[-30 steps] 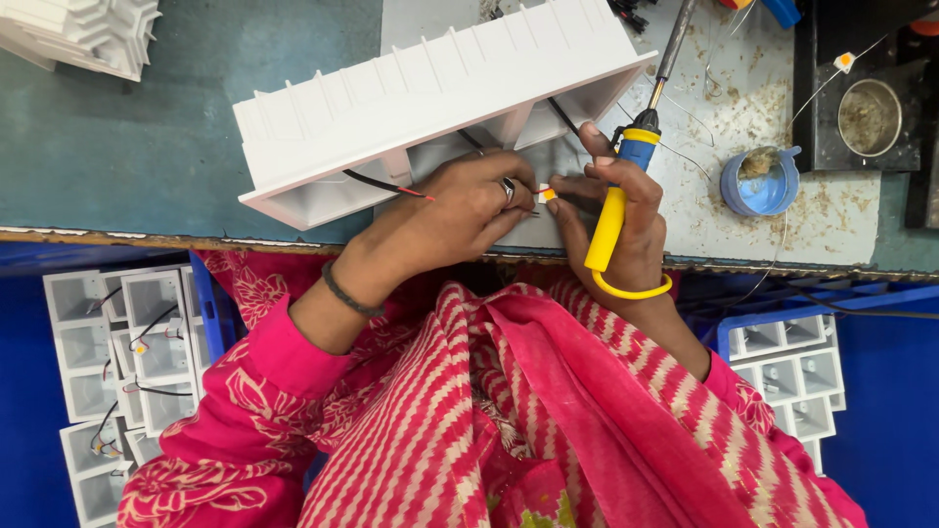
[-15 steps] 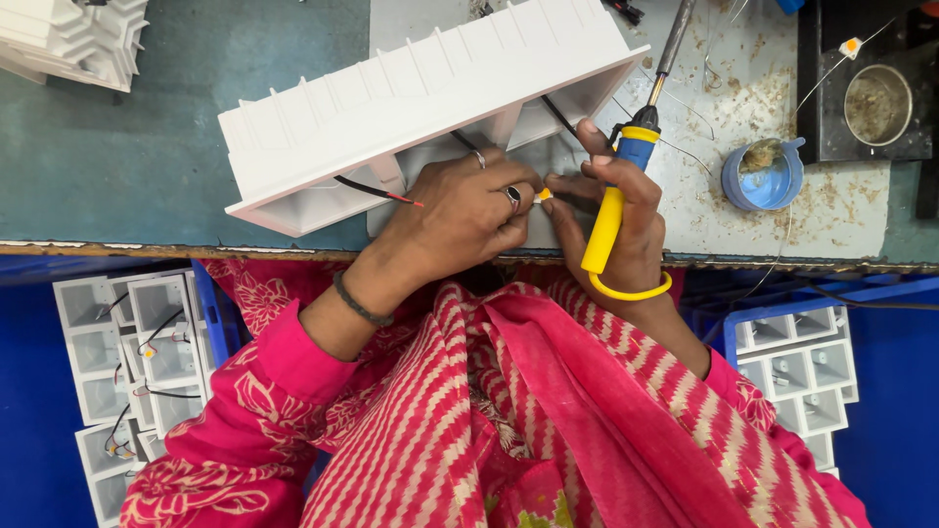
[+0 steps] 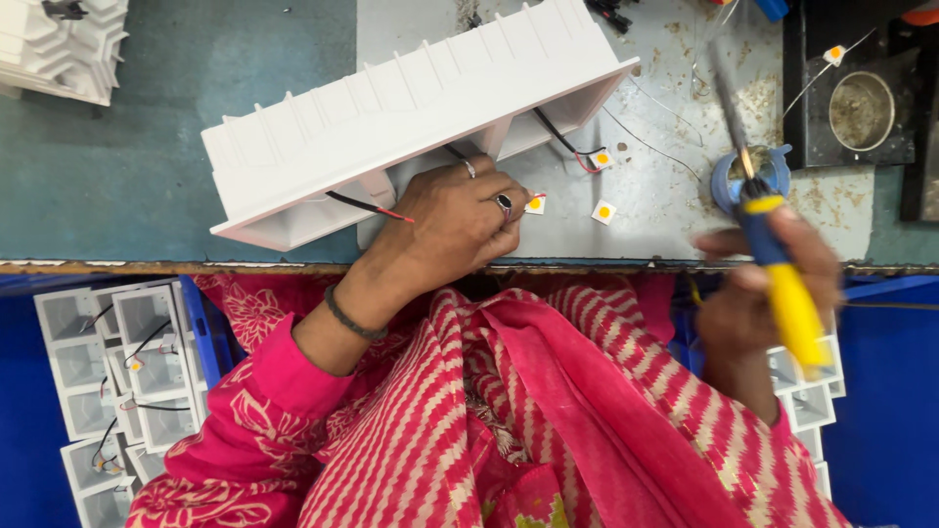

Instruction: The person solders wires onto small LED chips at a workbench, holding each LED with one hand while applying a soldering iron with the other, dipping the iron in a flux container between joints. They then open a plastic case of LED chips, pour chips onto the bench, and arrange them in a group.

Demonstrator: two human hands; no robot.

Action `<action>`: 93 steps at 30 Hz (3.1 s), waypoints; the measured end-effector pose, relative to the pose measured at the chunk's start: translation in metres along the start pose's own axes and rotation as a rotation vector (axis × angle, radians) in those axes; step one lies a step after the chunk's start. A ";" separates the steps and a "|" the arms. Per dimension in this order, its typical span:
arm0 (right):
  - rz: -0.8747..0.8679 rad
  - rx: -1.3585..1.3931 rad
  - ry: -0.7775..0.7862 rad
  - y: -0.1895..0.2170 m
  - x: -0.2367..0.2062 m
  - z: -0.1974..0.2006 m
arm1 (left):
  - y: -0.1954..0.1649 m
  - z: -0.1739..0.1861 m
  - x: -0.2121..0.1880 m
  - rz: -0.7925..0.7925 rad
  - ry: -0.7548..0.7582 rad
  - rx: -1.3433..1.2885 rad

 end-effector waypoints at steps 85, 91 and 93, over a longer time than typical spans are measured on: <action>-0.193 -0.174 0.389 0.033 0.028 0.111 | -0.004 0.005 -0.005 0.029 -0.009 0.004; -0.051 -0.049 0.415 0.048 0.048 0.065 | -0.005 0.003 -0.007 0.029 -0.027 0.002; -0.013 -0.005 0.456 0.057 0.059 0.045 | -0.006 0.002 -0.006 0.032 -0.025 0.005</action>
Point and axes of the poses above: each hand's wrist, its own x-axis towards the middle knuckle, its own z-axis out of the back of the hand, y = z × x, the point moved 2 cm from there along x, towards the middle knuckle, and after that the axes turned 15 degrees about x, right-handed, at the moved point
